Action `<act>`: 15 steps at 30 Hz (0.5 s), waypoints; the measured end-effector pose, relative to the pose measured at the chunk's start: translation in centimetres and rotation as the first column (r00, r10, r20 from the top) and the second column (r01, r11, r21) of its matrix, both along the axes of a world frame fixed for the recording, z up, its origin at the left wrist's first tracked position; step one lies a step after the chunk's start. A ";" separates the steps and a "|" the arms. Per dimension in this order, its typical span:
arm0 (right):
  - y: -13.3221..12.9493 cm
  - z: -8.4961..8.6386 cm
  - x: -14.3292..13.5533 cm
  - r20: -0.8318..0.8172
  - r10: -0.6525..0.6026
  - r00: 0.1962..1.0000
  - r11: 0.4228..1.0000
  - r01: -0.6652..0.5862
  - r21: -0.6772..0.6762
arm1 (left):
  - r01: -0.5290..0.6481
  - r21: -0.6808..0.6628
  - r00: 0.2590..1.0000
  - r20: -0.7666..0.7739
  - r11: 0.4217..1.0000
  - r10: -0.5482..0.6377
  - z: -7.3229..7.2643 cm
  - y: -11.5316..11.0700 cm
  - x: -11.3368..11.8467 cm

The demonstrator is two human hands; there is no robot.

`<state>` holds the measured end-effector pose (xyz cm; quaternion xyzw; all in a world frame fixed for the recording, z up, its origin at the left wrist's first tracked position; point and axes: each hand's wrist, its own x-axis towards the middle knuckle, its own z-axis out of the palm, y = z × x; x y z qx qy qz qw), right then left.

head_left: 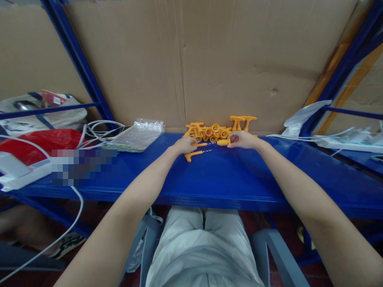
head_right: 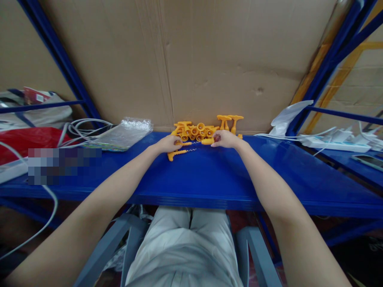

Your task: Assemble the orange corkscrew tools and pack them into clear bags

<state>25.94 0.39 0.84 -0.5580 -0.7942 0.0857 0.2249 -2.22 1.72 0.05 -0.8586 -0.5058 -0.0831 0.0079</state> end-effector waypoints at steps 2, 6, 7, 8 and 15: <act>-0.1 0.1 -0.1 -0.013 0.003 1.000 1.000 -0.003 -0.009 | -0.005 -0.006 1.000 0.006 1.000 0.005 0.0 0.0 0.0; -0.4 0.0 -0.7 -0.064 0.055 0.996 0.998 -0.056 -0.018 | 0.010 0.023 1.000 0.027 1.000 -0.011 -0.2 0.0 0.2; -0.4 0.0 -0.9 -0.073 0.069 0.995 0.997 -0.071 -0.015 | 0.021 0.044 0.999 0.038 0.999 -0.022 -0.3 0.0 0.3; -0.5 0.0 -1.1 -0.079 0.082 0.994 0.997 -0.083 -0.010 | 0.034 0.067 0.998 0.048 0.997 -0.037 -0.3 0.0 0.4; -0.6 0.0 -1.6 -0.101 0.097 0.990 0.995 -0.095 0.021 | 0.074 0.132 0.996 0.036 0.988 -0.080 -0.5 -0.7 1.2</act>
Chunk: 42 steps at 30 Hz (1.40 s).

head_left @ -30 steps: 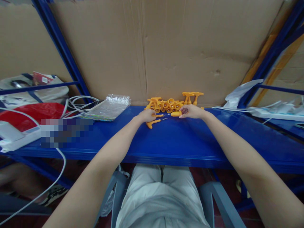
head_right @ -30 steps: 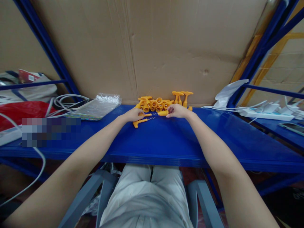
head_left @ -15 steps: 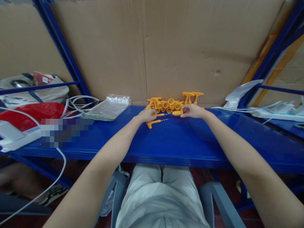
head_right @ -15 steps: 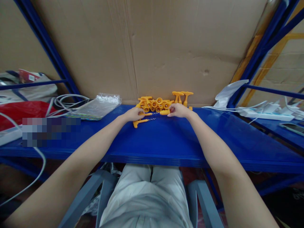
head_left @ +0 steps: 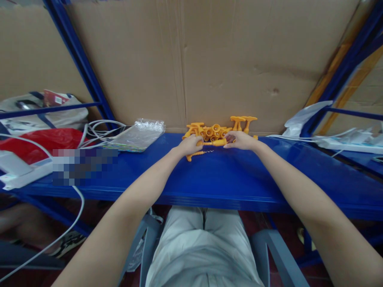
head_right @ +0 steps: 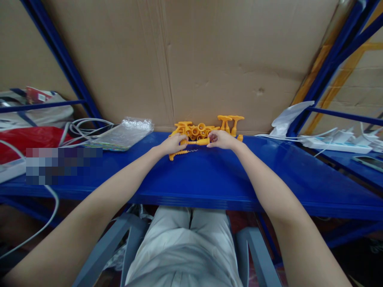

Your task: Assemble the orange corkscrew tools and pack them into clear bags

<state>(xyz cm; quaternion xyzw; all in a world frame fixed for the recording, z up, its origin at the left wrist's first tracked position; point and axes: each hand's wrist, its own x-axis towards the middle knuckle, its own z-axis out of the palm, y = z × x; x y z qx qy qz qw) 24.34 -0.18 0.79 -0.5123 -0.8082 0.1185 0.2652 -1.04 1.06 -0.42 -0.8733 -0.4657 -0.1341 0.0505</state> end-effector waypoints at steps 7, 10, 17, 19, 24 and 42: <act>0.2 -0.1 0.2 -0.014 0.001 1.000 1.000 -0.001 0.011 | -0.002 0.015 1.000 0.013 1.000 0.002 -0.3 -0.1 0.1; 0.2 -0.1 0.2 -0.005 0.009 1.000 1.000 -0.008 0.023 | 0.019 0.004 0.999 0.034 1.000 -0.020 -0.3 0.0 0.1; 0.2 -0.1 0.2 -0.030 0.038 0.999 0.998 -0.036 0.049 | 0.026 -0.002 1.000 0.003 1.000 -0.026 -0.2 -0.1 0.1; 0.4 -0.2 0.3 -0.055 0.042 0.998 0.999 -0.041 0.035 | 0.026 0.001 1.000 0.010 1.000 -0.026 -0.2 -0.2 0.1; 0.4 -0.4 0.4 -0.148 0.067 0.987 0.994 -0.080 -0.079 | 0.007 0.018 1.000 0.004 1.000 -0.007 0.0 -0.5 -0.1; -1.2 -0.4 -1.6 -0.376 -0.172 0.910 0.869 -0.040 -0.494 | 0.004 0.120 1.000 0.019 0.993 -0.007 -0.7 0.3 -0.1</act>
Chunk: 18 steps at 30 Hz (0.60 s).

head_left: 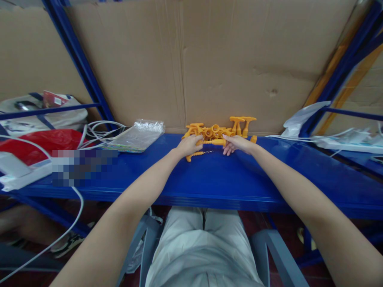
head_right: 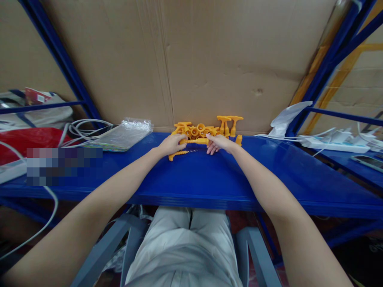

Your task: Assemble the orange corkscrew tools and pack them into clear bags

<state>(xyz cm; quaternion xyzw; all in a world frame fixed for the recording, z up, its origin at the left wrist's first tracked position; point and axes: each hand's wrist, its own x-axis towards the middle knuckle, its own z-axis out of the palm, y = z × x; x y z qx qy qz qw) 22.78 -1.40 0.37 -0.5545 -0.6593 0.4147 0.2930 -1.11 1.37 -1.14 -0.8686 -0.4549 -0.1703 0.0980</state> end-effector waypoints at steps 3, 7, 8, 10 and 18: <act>-0.1 0.0 -0.1 0.018 -0.018 1.000 1.000 0.018 -0.005 | 0.007 0.008 1.000 -0.002 1.000 -0.007 0.0 0.1 0.0; 0.2 -0.1 0.1 0.008 -0.011 1.000 0.999 0.012 -0.045 | 0.016 -0.007 1.000 0.008 1.000 -0.016 0.0 0.1 0.0; 0.3 -0.2 0.2 -0.005 -0.010 1.000 0.998 0.010 -0.057 | 0.019 -0.016 1.000 0.013 1.000 -0.019 0.0 0.1 0.0; 0.5 -0.2 0.5 -0.028 -0.011 1.000 0.997 0.009 -0.082 | 0.018 -0.031 1.000 0.023 0.999 -0.017 0.1 0.1 0.0; 0.7 0.0 1.6 -0.076 0.053 0.996 0.998 -0.052 0.026 | 0.015 -0.029 0.999 0.029 0.999 -0.015 0.2 0.2 0.0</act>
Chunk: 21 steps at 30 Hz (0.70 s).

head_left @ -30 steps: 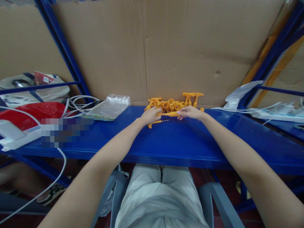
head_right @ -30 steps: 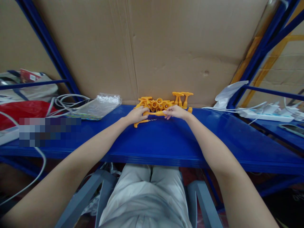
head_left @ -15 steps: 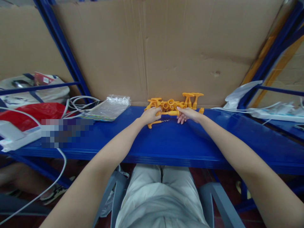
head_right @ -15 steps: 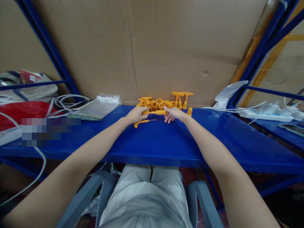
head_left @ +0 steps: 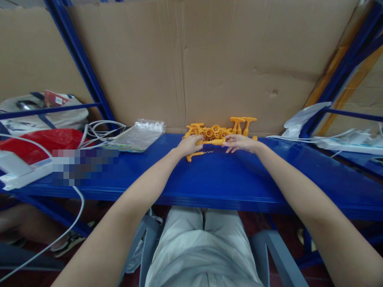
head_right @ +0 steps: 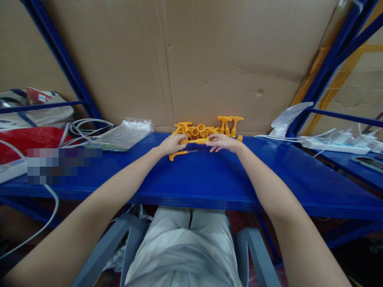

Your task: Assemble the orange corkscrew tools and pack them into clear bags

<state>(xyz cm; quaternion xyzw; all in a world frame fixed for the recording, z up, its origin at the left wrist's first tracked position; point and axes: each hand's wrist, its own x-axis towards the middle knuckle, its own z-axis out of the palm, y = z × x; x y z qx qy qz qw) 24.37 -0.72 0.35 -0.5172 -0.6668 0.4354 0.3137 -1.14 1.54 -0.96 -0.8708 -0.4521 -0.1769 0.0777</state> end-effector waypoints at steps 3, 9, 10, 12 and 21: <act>-0.1 0.0 0.0 -0.011 -0.018 1.000 0.997 0.019 0.072 | 0.002 0.016 1.000 0.003 1.000 -0.002 -0.1 0.0 -0.1; -0.2 -0.1 -0.8 0.000 0.005 1.000 1.000 -0.005 -0.017 | 0.000 0.038 1.000 0.018 0.999 -0.001 0.1 -0.4 0.0; -0.2 -0.1 -0.9 0.003 -0.001 1.000 0.999 0.001 -0.032 | -0.002 0.041 1.000 0.021 0.999 0.001 0.2 -0.4 0.0; -0.2 -0.1 -1.0 0.023 -0.008 1.000 0.999 0.009 -0.046 | -0.008 0.043 1.000 0.020 0.999 0.007 0.2 -0.5 0.1; -0.2 0.1 -0.2 0.057 -0.001 0.998 0.999 -0.001 0.038 | -0.036 0.028 0.999 0.020 0.999 0.035 0.2 -0.2 -0.1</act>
